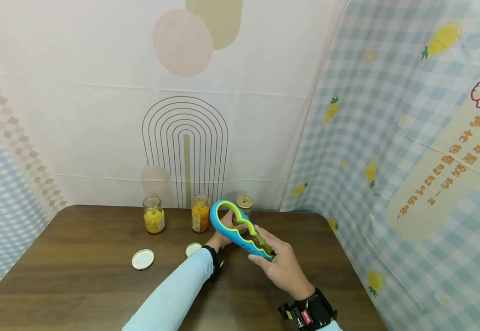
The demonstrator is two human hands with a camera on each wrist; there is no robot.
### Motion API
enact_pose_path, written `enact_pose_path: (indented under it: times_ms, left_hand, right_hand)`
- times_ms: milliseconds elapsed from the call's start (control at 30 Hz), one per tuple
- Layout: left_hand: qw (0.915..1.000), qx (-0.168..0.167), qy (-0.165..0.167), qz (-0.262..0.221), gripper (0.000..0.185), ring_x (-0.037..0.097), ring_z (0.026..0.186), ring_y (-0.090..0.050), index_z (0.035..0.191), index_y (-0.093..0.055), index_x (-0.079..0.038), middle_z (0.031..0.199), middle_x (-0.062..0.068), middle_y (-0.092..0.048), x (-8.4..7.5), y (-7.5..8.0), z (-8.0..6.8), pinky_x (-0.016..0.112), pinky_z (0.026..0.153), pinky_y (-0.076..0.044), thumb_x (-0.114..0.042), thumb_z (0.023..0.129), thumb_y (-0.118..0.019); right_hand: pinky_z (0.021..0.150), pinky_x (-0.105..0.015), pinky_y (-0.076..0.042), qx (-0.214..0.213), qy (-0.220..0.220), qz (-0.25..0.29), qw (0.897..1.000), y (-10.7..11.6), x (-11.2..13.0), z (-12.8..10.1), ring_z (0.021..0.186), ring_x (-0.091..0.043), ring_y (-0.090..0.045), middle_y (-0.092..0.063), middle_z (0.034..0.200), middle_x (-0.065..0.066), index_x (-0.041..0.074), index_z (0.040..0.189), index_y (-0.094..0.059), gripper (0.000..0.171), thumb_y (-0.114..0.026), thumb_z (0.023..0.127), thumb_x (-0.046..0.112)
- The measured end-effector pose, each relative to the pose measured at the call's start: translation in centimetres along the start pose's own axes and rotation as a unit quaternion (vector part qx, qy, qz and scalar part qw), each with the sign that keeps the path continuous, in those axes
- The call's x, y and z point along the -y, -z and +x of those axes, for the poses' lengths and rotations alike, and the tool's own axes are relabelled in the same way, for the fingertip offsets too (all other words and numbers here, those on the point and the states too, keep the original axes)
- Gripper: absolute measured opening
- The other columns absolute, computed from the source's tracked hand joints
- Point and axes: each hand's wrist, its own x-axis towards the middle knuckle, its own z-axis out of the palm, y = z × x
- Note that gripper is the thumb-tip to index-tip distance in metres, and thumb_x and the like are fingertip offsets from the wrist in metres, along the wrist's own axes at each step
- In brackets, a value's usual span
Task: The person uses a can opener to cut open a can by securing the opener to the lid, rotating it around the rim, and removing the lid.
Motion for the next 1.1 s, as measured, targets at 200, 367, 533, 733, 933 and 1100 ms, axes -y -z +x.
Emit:
enact_pose_path:
  times_ms: [200, 367, 533, 733, 933, 1100]
  left_hand:
    - [1.0000, 0.002, -0.006, -0.005, 0.068, 0.050, 0.143, -0.049, 0.148, -0.044, 0.014, 0.145, 0.034, -0.055, 0.2, 0.0, 0.2, 0.067, 0.125, -0.035, -0.012, 0.095, -0.078]
    - [0.9999, 0.006, -0.009, 0.004, 0.070, 0.050, 0.144, -0.049, 0.149, -0.043, 0.014, 0.146, 0.035, -0.055, 0.3, 0.1, 0.2, 0.067, 0.125, -0.035, -0.013, 0.095, -0.078]
    - [0.9986, 0.008, -0.026, 0.045, 0.068, 0.049, 0.140, -0.054, 0.147, -0.045, 0.010, 0.143, 0.033, -0.059, 0.4, 0.0, 0.0, 0.065, 0.121, -0.042, -0.018, 0.096, -0.079]
    - [0.9981, 0.010, -0.033, 0.052, 0.070, 0.047, 0.140, -0.056, 0.148, -0.044, 0.008, 0.145, 0.032, -0.060, 0.8, -0.2, 0.0, 0.063, 0.121, -0.043, -0.019, 0.095, -0.081]
    - [0.9993, 0.016, 0.011, 0.033, 0.071, 0.046, 0.147, -0.049, 0.149, -0.048, 0.007, 0.152, 0.030, -0.055, 0.6, 0.4, -0.8, 0.066, 0.125, -0.036, -0.020, 0.093, -0.082]
    - [0.9977, 0.037, 0.022, 0.053, 0.053, 0.037, 0.129, -0.063, 0.144, -0.053, 0.000, 0.140, 0.022, -0.064, -0.4, 0.6, -1.3, 0.059, 0.114, -0.050, -0.015, 0.099, -0.076]
  right_hand:
    - [0.098, -0.019, -0.057, 0.001, 0.005, -0.002, 1.000, 0.0, -0.1, -0.1, 0.135, -0.024, -0.065, -0.055, 0.162, -0.009, 0.015, 0.159, -0.051, 0.074, -0.083, 0.095, 0.029]
    - [0.099, -0.019, -0.057, 0.003, 0.007, -0.002, 1.000, 0.0, -0.1, -0.1, 0.137, -0.026, -0.063, -0.055, 0.162, -0.009, 0.015, 0.160, -0.051, 0.074, -0.083, 0.095, 0.030]
    - [0.098, -0.021, -0.057, 0.009, 0.001, -0.006, 1.000, -0.1, -0.1, -0.1, 0.138, -0.027, -0.062, -0.054, 0.163, -0.009, 0.018, 0.161, -0.050, 0.075, -0.083, 0.095, 0.032]
    - [0.099, -0.022, -0.057, 0.011, 0.001, -0.005, 1.000, -0.1, 0.2, -0.1, 0.139, -0.027, -0.061, -0.054, 0.163, -0.009, 0.018, 0.161, -0.050, 0.075, -0.083, 0.095, 0.031]
    - [0.098, -0.020, -0.056, 0.011, -0.002, 0.018, 1.000, -0.1, 0.5, -0.3, 0.138, -0.021, -0.062, -0.054, 0.163, -0.009, 0.022, 0.161, -0.050, 0.074, -0.083, 0.095, 0.027]
    - [0.100, -0.017, -0.055, -0.002, 0.006, 0.024, 1.000, 0.3, 0.5, -0.4, 0.140, -0.018, -0.060, -0.055, 0.162, -0.009, 0.021, 0.160, -0.051, 0.073, -0.083, 0.095, 0.021]
